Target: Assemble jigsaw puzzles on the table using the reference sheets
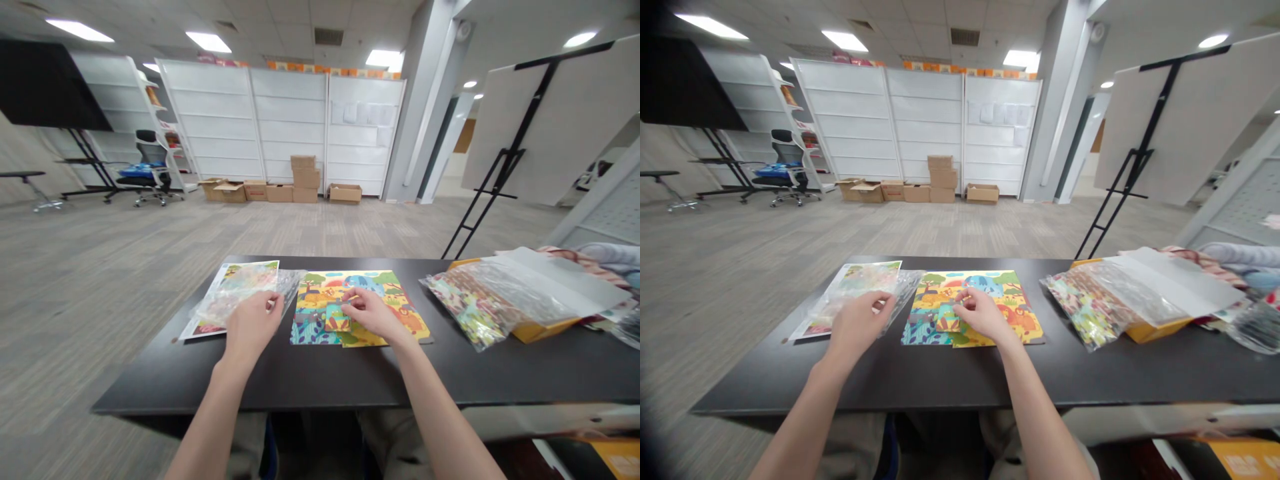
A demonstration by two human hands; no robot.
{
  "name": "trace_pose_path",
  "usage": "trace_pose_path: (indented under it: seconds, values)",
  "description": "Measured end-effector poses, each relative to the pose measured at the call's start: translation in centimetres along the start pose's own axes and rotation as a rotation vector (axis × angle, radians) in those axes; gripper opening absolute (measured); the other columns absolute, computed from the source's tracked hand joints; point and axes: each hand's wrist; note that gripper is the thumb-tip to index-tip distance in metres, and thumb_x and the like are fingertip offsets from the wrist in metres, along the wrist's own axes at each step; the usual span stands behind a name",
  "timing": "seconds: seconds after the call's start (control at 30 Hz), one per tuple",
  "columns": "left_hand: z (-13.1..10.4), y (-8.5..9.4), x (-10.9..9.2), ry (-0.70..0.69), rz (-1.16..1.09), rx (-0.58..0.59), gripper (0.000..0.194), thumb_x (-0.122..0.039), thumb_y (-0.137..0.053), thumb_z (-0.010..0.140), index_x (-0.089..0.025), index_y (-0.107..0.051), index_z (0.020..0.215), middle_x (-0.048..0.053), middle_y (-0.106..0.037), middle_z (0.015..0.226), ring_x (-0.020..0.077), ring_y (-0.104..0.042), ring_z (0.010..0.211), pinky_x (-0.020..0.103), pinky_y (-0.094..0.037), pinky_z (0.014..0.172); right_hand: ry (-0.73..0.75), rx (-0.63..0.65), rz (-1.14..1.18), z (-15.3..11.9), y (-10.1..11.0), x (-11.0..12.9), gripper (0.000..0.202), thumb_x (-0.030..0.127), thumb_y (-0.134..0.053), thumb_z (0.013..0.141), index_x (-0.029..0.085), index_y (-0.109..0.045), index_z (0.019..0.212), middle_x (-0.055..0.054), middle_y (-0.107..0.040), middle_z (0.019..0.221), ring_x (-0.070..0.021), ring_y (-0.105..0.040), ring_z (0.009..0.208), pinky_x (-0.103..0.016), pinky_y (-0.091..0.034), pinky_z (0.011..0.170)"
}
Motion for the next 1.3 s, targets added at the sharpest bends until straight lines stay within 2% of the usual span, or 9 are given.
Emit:
trace_pose_path:
  seconds: [0.1,0.27,0.5,0.7,0.83,0.93,1.03,1.13,1.3]
  values:
    - [0.0,0.0,-0.5,-0.127,-0.261,-0.082,0.028,-0.041,-0.055,0.092,-0.023,-0.075,0.088,0.003,-0.078,0.087,0.0215,-0.072,0.074,0.03,-0.05,0.07,0.034,-0.025,0.14,0.0,-0.5,1.1,0.024,0.038,-0.068,0.077,0.02,-0.059,0.09,0.007,-0.054,0.059,-0.0106,-0.05,0.053,-0.024,-0.037,0.053]
    - [-0.8,-0.6,-2.4,-0.27,-0.443,-0.061,0.022,-0.035,-0.058,0.091,-0.021,-0.074,0.087,0.001,-0.076,0.081,0.0161,-0.069,0.067,0.025,-0.052,0.064,0.061,-0.071,0.31,0.2,-2.1,2.3,0.032,0.044,-0.071,0.077,0.02,-0.062,0.096,0.005,-0.06,0.061,-0.0103,-0.053,0.051,-0.025,-0.044,0.053]
    - [-1.3,-0.9,-4.1,-0.333,-0.58,-0.077,0.017,-0.028,-0.058,0.091,-0.021,-0.072,0.087,0.003,-0.073,0.093,0.0139,-0.066,0.071,0.021,-0.051,0.055,-0.009,-0.119,0.206,1.0,-2.8,0.8,0.03,0.042,-0.075,0.074,0.019,-0.063,0.089,0.002,-0.062,0.06,-0.0135,-0.058,0.05,-0.027,-0.048,0.051]
    - [-1.7,-0.7,-5.4,-0.362,-0.671,0.006,0.017,-0.027,-0.058,0.09,-0.02,-0.072,0.084,0.006,-0.073,0.098,0.014,-0.067,0.072,0.019,-0.051,0.05,0.013,-0.029,0.166,1.2,-2.9,0.9,0.034,0.048,-0.074,0.077,0.018,-0.068,0.092,-0.001,-0.067,0.07,-0.0149,-0.062,0.058,-0.029,-0.054,0.057]
    - [-1.5,-0.6,-5.4,-0.335,-0.673,-0.046,0.018,-0.028,-0.057,0.091,-0.02,-0.072,0.085,0.006,-0.073,0.095,0.0148,-0.068,0.074,0.019,-0.051,0.05,0.084,0.045,0.235,1.0,-3.4,1.5,0.042,0.05,-0.071,0.082,0.022,-0.066,0.112,-0.009,-0.071,0.111,-0.0209,-0.072,0.092,-0.034,-0.061,0.079]
    - [-0.9,-0.6,-4.6,-0.234,-0.618,-0.185,0.02,-0.031,-0.056,0.091,-0.019,-0.07,0.084,0.005,-0.073,0.087,0.0157,-0.067,0.073,0.021,-0.053,0.055,0.21,0.036,0.28,0.4,-2.5,2.2,0.053,0.047,-0.072,0.082,0.026,-0.058,0.129,-0.01,-0.063,0.133,-0.0228,-0.064,0.12,-0.037,-0.055,0.097]
    - [-0.3,-0.9,-3.9,-0.184,-0.584,-0.243,0.021,-0.034,-0.056,0.091,-0.019,-0.07,0.084,0.005,-0.072,0.086,0.0159,-0.067,0.072,0.023,-0.054,0.058,0.193,0.045,0.137,-0.6,-0.1,2.5,0.034,0.044,-0.067,0.088,0.021,-0.066,0.113,-0.008,-0.071,0.112,-0.0208,-0.069,0.101,-0.035,-0.057,0.089]
    - [-0.2,-1.3,-4.0,-0.204,-0.565,-0.228,0.022,-0.034,-0.055,0.092,-0.019,-0.069,0.085,0.005,-0.072,0.086,0.0164,-0.067,0.072,0.025,-0.054,0.061,0.112,0.087,-0.191,-1.9,2.1,2.0,0.021,0.037,-0.071,0.085,0.02,-0.07,0.097,-0.006,-0.072,0.098,-0.0203,-0.068,0.088,-0.034,-0.055,0.08]
    - [0.0,-1.9,-5.3,-0.227,-0.562,-0.218,0.022,-0.034,-0.053,0.092,-0.019,-0.068,0.084,0.006,-0.071,0.088,0.0174,-0.068,0.074,0.026,-0.055,0.063,0.048,0.139,-0.661,-3.6,2.1,1.0,0.051,0.034,-0.09,0.064,0.019,-0.072,0.109,-0.011,-0.065,0.115,-0.029,-0.062,0.109,-0.039,-0.049,0.094]
Point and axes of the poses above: each hand's wrist, its own z-axis towards the middle knuckle, its own y-axis out of the back of the hand, x = y × z
